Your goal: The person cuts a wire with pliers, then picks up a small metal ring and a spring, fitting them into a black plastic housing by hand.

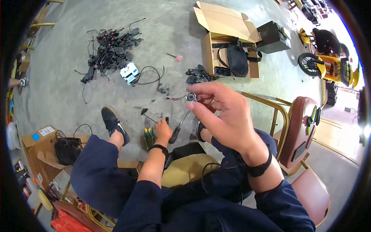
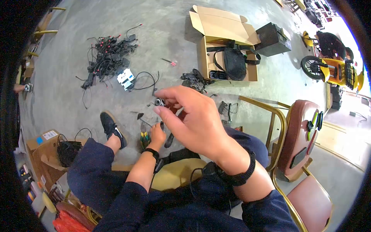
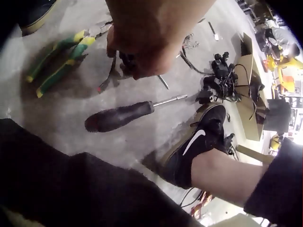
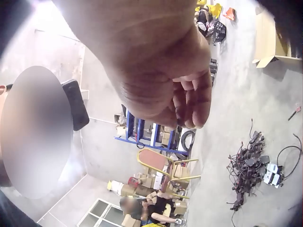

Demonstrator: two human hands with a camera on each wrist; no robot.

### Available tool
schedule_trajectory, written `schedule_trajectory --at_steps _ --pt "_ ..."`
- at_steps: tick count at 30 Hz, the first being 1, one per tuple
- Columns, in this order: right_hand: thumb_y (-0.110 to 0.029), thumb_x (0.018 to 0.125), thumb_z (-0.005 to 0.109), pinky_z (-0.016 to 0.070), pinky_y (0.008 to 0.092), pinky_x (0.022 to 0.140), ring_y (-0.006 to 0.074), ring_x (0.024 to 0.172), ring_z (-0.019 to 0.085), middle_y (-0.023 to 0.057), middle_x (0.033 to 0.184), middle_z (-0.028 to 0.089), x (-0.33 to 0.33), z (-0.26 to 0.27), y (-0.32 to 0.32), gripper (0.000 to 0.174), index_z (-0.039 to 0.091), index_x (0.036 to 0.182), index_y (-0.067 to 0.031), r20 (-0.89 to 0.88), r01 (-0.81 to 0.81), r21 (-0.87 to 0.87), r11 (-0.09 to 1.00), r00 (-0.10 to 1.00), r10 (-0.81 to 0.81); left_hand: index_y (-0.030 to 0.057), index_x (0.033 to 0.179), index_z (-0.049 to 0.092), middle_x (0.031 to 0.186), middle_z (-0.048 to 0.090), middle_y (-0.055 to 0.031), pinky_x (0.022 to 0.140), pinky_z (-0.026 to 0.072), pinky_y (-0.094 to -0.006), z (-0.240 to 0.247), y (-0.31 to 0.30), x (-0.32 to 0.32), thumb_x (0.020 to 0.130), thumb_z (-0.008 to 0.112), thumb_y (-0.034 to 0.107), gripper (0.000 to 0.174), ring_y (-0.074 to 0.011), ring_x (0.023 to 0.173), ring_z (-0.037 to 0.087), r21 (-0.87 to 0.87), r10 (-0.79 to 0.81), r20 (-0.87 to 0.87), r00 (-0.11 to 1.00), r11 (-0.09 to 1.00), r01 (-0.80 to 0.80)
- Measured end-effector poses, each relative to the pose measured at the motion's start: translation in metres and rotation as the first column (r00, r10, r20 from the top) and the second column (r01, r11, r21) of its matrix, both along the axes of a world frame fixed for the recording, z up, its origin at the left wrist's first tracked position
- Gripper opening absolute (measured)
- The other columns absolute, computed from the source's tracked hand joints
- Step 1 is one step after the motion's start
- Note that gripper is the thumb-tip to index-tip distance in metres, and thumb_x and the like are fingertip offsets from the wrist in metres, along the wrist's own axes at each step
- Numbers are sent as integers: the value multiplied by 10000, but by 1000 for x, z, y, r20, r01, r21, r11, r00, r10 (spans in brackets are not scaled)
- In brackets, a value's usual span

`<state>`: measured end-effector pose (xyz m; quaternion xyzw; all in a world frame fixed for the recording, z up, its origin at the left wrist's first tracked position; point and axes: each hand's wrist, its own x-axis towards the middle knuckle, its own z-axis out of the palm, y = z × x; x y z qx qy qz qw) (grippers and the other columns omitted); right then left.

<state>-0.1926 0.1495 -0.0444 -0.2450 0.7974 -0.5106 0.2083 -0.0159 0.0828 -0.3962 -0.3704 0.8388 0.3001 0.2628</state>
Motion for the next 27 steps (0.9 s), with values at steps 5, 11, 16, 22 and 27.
schedule_trajectory --at_steps 5,11,16,22,27 --pt "-87 760 670 465 234 619 115 698 578 77 790 610 4 -3 -10 256 608 1000 -23 -49 -107 -18 994 993 106 63 1080 529 1058 556 -139 877 411 -416 22 -31 -20 732 613 109 362 -331 1024 512 25 -42 -149 988 999 46" --pt "-93 745 662 487 285 647 185 696 617 108 782 630 9 -8 -18 236 610 958 -7 -206 -192 -102 976 964 169 11 1028 556 908 620 -152 682 485 -329 161 -102 -79 800 583 156 272 -244 780 613 231 58 -556 829 969 87" --pt "-72 751 648 490 292 659 198 717 618 111 793 631 16 -5 -28 214 606 947 4 -257 -229 -126 965 947 192 11 1099 549 892 635 -60 624 473 -231 307 -117 -66 892 503 123 239 -110 741 600 495 341 -669 661 867 55" --pt "-86 760 614 489 344 645 269 720 628 147 806 631 29 -12 -35 203 610 952 -21 -228 -313 -189 931 936 268 15 1073 598 872 645 -48 632 469 -217 340 -111 -28 879 553 119 224 -79 738 587 359 240 -768 594 929 90" --pt "-83 761 646 491 300 627 195 685 626 122 796 642 32 -11 -32 232 621 985 -27 -108 -278 -186 942 959 261 9 983 631 828 642 -65 619 469 -220 347 -104 -32 830 614 78 169 -105 717 597 244 179 -872 456 966 87"
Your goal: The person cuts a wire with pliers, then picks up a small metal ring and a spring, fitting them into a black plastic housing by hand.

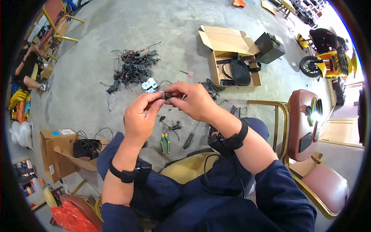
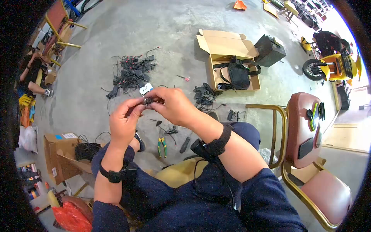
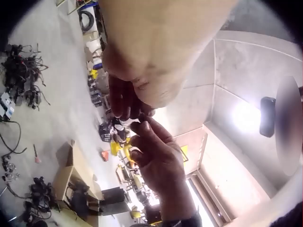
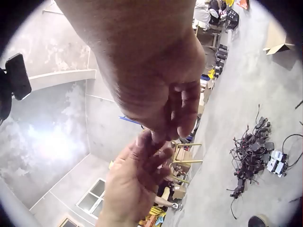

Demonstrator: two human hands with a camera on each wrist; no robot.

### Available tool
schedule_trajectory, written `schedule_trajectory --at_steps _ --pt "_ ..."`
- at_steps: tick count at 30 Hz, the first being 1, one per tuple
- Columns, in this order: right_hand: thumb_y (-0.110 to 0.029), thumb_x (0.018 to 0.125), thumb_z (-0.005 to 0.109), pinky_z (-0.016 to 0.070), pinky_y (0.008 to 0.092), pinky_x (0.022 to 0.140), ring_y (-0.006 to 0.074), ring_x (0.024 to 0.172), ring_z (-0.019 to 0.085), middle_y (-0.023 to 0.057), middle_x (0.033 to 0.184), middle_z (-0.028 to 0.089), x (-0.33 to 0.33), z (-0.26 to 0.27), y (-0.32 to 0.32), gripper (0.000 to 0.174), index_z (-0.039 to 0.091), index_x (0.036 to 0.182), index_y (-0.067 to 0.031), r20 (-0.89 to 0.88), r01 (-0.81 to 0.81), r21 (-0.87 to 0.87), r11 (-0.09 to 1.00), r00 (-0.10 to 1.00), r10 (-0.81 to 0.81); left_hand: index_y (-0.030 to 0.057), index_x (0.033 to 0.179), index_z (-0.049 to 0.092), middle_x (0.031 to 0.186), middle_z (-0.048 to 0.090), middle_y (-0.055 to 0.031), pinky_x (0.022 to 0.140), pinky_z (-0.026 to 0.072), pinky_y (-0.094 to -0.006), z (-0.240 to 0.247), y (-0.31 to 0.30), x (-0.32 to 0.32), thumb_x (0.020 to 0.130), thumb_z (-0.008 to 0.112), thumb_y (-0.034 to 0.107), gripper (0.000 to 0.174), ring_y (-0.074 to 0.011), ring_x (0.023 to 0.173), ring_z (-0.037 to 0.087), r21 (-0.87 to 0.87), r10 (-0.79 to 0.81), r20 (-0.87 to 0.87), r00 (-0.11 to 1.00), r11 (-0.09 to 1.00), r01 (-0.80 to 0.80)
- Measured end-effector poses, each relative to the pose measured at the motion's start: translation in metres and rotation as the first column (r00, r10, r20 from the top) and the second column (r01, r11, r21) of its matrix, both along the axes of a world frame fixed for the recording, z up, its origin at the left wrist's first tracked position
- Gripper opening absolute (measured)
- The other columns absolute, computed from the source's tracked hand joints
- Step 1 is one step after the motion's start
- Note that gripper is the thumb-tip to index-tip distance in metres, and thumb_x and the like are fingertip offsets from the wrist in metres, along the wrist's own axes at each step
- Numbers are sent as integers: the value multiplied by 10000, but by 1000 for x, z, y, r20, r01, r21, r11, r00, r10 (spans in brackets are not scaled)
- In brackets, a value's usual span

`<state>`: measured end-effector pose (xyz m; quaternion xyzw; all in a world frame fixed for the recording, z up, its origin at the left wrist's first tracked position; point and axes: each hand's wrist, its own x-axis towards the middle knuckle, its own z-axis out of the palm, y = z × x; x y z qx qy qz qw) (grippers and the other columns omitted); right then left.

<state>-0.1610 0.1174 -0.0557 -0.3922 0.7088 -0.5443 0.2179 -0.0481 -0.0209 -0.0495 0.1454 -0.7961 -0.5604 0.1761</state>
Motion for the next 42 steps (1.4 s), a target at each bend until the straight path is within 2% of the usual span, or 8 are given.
schedule_trajectory --at_steps 1,3,6,15,17,23,32,42 --pt "-76 758 667 490 273 610 145 654 619 101 784 648 -1 3 -2 252 628 1004 -38 52 29 3 1000 998 -29 8 975 629 816 639 -73 617 471 -222 2 -2 -4 820 620 63 165 -117 708 603 -169 -52 -72 996 985 39" --pt "-91 755 679 489 264 602 125 642 614 87 774 652 -5 9 -3 261 632 1006 -38 -8 23 71 997 1000 -23 1 939 623 803 632 -83 610 469 -231 -2 -4 -10 805 627 47 142 -137 694 610 -158 -51 -86 995 987 37" --pt "-141 752 669 482 306 624 209 678 618 112 777 640 -8 5 -6 248 627 969 -28 -72 24 48 999 997 -20 0 914 618 797 634 -77 596 463 -235 -6 -7 -14 814 624 66 120 -132 681 602 -90 -40 -35 999 995 37" --pt "-176 742 695 475 295 608 184 637 598 105 732 635 -9 9 -15 265 639 956 -30 96 28 94 995 995 -37 33 933 600 768 622 -24 576 453 -218 -8 -17 -14 862 582 129 121 -80 675 579 46 -12 21 1000 999 11" --pt "-122 765 687 440 218 539 54 591 539 24 696 624 -8 8 -16 267 640 1015 -40 68 11 80 997 998 -16 22 953 576 846 614 -28 588 480 -226 -8 -17 -13 883 568 176 170 -83 708 568 139 -12 8 1000 990 10" --pt "-122 829 617 482 207 564 60 630 571 38 788 660 -7 17 -15 250 615 1050 -5 359 -40 61 997 933 15 17 937 559 839 614 -43 569 489 -241 -13 -23 -13 887 558 173 163 -109 716 594 351 -22 -3 1000 936 22" --pt "-129 858 585 496 216 566 73 673 581 48 822 662 -11 17 -11 235 612 1052 2 443 -62 8 998 895 53 20 938 571 830 622 -39 573 477 -217 -12 -24 -14 880 561 132 127 -110 725 607 453 -71 -12 997 889 68" --pt "-100 842 571 477 257 542 115 624 598 85 762 651 -8 10 -11 203 616 1017 -6 197 19 47 999 980 -28 21 1001 571 889 603 -39 594 478 -213 -9 -12 -15 833 614 85 185 -70 706 554 263 -12 -22 1000 965 17"
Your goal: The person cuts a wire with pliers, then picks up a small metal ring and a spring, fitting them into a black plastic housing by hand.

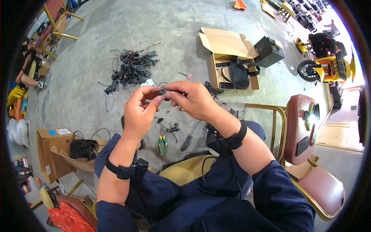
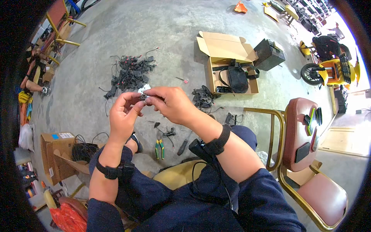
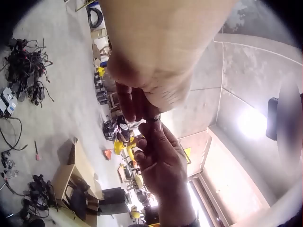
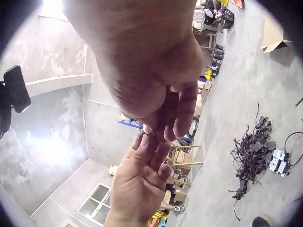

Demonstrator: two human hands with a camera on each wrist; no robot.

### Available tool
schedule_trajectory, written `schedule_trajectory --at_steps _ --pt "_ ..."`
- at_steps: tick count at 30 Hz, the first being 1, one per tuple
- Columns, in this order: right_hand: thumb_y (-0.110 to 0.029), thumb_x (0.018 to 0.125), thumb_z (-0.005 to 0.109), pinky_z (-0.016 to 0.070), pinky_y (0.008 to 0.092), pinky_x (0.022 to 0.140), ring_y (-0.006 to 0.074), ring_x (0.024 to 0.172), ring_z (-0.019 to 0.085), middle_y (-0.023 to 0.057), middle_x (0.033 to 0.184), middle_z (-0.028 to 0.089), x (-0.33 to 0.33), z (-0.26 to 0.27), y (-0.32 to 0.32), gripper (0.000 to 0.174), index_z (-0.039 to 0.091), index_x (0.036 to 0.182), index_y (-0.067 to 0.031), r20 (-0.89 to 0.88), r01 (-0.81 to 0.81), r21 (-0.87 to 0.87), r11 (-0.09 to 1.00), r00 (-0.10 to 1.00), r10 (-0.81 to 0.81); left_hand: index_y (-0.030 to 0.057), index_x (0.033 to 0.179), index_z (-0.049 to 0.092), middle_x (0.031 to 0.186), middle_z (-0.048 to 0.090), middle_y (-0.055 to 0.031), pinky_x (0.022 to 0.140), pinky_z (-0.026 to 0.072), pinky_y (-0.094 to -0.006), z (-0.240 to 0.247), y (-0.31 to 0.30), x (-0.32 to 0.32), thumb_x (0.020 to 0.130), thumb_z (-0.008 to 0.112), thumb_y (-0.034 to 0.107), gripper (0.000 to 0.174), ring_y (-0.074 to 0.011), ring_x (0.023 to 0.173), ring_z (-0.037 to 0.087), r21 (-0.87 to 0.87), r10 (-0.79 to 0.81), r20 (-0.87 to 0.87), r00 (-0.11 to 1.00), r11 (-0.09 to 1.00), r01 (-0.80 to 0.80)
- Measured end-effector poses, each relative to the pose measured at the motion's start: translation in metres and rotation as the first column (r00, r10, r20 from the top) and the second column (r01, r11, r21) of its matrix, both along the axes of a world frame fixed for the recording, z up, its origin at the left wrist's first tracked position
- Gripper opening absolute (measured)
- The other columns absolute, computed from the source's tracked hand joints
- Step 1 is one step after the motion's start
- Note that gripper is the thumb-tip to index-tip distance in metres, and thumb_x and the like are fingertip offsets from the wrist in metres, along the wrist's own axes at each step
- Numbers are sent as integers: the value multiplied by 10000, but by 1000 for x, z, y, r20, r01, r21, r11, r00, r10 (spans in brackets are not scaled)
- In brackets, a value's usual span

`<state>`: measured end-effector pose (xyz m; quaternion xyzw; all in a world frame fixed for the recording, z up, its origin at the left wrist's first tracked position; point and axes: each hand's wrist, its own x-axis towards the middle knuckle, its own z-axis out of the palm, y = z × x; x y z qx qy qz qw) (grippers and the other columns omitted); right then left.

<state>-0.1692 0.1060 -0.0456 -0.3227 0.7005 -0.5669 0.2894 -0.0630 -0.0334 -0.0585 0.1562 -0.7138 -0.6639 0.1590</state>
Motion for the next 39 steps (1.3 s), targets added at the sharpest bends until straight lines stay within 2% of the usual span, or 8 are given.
schedule_trajectory --at_steps 3,5,8,21,24,29,35,39 --pt "-101 828 580 482 291 564 178 632 616 120 758 644 -1 0 -1 194 618 992 -5 -81 6 13 1000 997 -5 24 1024 547 897 594 -41 591 480 -226 0 0 0 836 608 71 203 -100 788 577 -4 -30 -5 1000 1000 30" --pt "-123 808 602 484 322 593 248 652 623 150 763 635 -2 -4 0 194 617 959 -3 -267 17 -14 1000 963 -20 25 1032 548 904 597 -40 593 479 -225 0 -1 0 839 609 82 211 -93 790 570 -30 -47 -9 999 998 46" --pt "-146 788 626 484 338 614 289 670 620 163 776 633 -2 -5 0 204 615 933 -3 -287 25 -34 999 957 -34 27 1037 550 896 603 -37 592 476 -223 -1 -1 0 842 607 89 212 -92 792 575 -24 -60 -29 998 998 59" --pt "-146 770 653 490 320 591 253 666 625 136 772 633 1 -8 -2 198 609 913 -15 -345 44 -71 996 936 -66 36 982 589 848 616 -34 562 469 -214 -2 -1 0 880 568 142 149 -96 731 587 42 0 4 1000 999 -1" --pt "-134 787 641 490 315 594 202 661 624 117 760 635 2 -1 -3 198 609 939 -10 -303 7 -76 997 953 -30 43 982 585 839 614 -33 551 473 -217 -3 -3 0 880 567 137 140 -96 730 585 117 0 -28 1000 993 3" --pt "-163 876 550 494 249 535 88 664 580 47 784 631 0 6 -3 195 603 987 -11 285 -5 -90 996 958 31 50 989 558 852 600 -27 550 471 -217 -2 -5 0 883 554 114 125 -95 737 582 121 -32 -47 998 992 38" --pt "-169 887 528 491 232 514 91 665 587 48 803 634 0 -2 -2 200 601 989 -13 258 -28 -32 999 966 36 38 1006 540 881 593 -30 570 467 -214 -2 -3 1 885 547 116 144 -99 767 583 -62 -48 30 998 997 49" --pt "-167 897 531 504 225 555 86 707 588 49 820 630 2 -2 -2 219 596 1028 -5 128 -36 -15 999 991 38 36 1036 535 896 596 -39 571 468 -214 2 -1 -1 881 558 131 183 -101 760 581 -6 0 21 1000 1000 0"
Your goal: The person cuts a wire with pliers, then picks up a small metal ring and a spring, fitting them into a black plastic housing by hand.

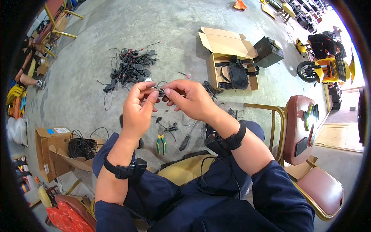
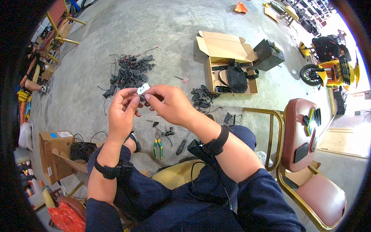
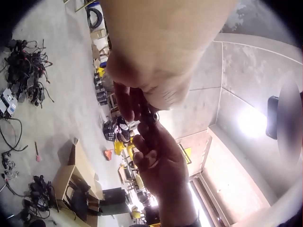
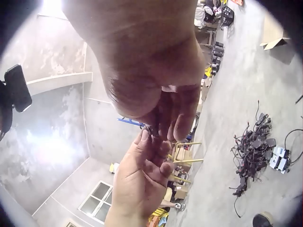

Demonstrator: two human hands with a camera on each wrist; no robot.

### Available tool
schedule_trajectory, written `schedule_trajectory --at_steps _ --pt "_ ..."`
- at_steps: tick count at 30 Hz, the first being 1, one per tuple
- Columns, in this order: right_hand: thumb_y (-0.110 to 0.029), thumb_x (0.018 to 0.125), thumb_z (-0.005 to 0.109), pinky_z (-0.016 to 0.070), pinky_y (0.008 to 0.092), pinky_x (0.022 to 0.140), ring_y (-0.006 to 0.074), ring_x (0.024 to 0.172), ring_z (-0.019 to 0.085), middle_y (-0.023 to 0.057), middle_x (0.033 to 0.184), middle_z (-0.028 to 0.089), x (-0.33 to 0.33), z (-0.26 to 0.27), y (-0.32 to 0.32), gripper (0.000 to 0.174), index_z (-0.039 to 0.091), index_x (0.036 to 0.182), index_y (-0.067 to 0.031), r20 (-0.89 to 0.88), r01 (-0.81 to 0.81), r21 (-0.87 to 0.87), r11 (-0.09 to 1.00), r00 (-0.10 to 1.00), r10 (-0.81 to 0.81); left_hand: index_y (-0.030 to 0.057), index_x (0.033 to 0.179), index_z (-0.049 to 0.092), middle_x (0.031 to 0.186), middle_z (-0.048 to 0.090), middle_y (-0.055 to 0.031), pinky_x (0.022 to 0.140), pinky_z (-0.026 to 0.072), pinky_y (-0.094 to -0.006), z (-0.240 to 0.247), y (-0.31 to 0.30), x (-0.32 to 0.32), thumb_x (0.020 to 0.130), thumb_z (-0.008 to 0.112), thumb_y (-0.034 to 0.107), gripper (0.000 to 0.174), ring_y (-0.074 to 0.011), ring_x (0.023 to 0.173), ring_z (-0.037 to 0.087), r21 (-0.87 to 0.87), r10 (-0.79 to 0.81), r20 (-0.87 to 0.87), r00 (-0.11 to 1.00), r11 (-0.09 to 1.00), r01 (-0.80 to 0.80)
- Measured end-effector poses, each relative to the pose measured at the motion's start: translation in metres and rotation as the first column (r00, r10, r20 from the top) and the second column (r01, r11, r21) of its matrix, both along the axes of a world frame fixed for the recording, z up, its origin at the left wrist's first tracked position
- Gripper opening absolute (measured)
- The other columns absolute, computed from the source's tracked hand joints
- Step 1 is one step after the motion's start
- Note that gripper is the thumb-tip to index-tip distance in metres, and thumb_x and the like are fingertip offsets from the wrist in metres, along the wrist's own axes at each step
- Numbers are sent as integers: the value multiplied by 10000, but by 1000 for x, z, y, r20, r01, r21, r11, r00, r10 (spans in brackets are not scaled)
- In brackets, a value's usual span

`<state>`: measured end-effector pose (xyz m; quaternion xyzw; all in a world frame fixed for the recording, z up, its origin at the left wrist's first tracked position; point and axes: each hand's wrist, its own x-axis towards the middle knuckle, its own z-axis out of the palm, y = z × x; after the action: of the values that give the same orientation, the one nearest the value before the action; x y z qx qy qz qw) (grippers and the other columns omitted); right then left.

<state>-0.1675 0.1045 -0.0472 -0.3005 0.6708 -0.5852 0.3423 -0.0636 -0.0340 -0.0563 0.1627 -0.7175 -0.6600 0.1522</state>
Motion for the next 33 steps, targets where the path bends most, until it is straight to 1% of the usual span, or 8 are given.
schedule_trajectory --at_steps 3,6,8,9,11,14,20,33 --pt "-163 893 535 513 234 572 97 738 602 64 836 636 -1 5 0 228 590 1034 8 59 -1 25 1000 998 -1 36 1070 527 909 600 -51 573 467 -215 1 -1 -1 878 565 139 221 -102 752 579 76 17 -21 1000 997 -15" --pt "-173 894 534 523 247 584 117 763 613 83 865 638 -1 4 -1 250 579 1047 20 228 14 -19 1000 974 -10 32 1062 540 925 603 -48 579 470 -211 1 -3 1 873 572 139 219 -98 749 579 -31 26 -15 1000 999 -26" --pt "-168 889 527 527 262 553 144 738 617 93 869 632 -1 3 -1 250 563 1031 35 323 32 -71 997 946 -7 35 1008 584 916 613 -59 587 467 -238 5 -3 3 848 592 105 175 -109 765 576 -247 26 -30 999 969 -32" --pt "-168 889 527 527 262 553 144 738 617 93 869 632 -1 2 -1 250 563 1031 35 324 33 -70 997 946 -8 35 1008 584 916 613 -59 587 467 -238 7 -3 2 848 592 105 175 -109 765 576 -246 25 -29 999 969 -32" --pt "-167 894 522 527 266 560 147 752 618 100 898 628 -2 -1 -1 255 548 1051 33 393 32 -98 995 920 9 45 980 603 906 620 -69 580 463 -255 11 -4 1 829 592 68 153 -141 746 591 -536 -20 -173 985 841 -78" --pt "-175 901 512 527 267 573 147 762 617 99 912 627 -2 0 -2 252 549 1050 25 446 13 -105 994 894 35 56 984 605 910 616 -73 575 461 -254 12 -5 1 811 595 32 175 -170 736 597 -614 -63 -203 977 786 -76" --pt "-218 909 509 523 268 589 143 783 616 83 930 627 -2 1 -2 271 555 1054 7 532 -3 -154 988 843 85 57 1000 606 951 598 -75 619 464 -247 15 -4 3 800 617 36 201 -164 815 590 -552 -75 -185 980 833 -40" --pt "-234 936 462 523 273 647 155 821 610 87 957 617 -3 -4 -2 309 519 1127 3 594 -36 -186 982 792 141 31 971 599 922 601 -69 599 468 -235 7 -5 4 800 619 33 172 -135 763 602 -270 -66 -133 989 962 28"
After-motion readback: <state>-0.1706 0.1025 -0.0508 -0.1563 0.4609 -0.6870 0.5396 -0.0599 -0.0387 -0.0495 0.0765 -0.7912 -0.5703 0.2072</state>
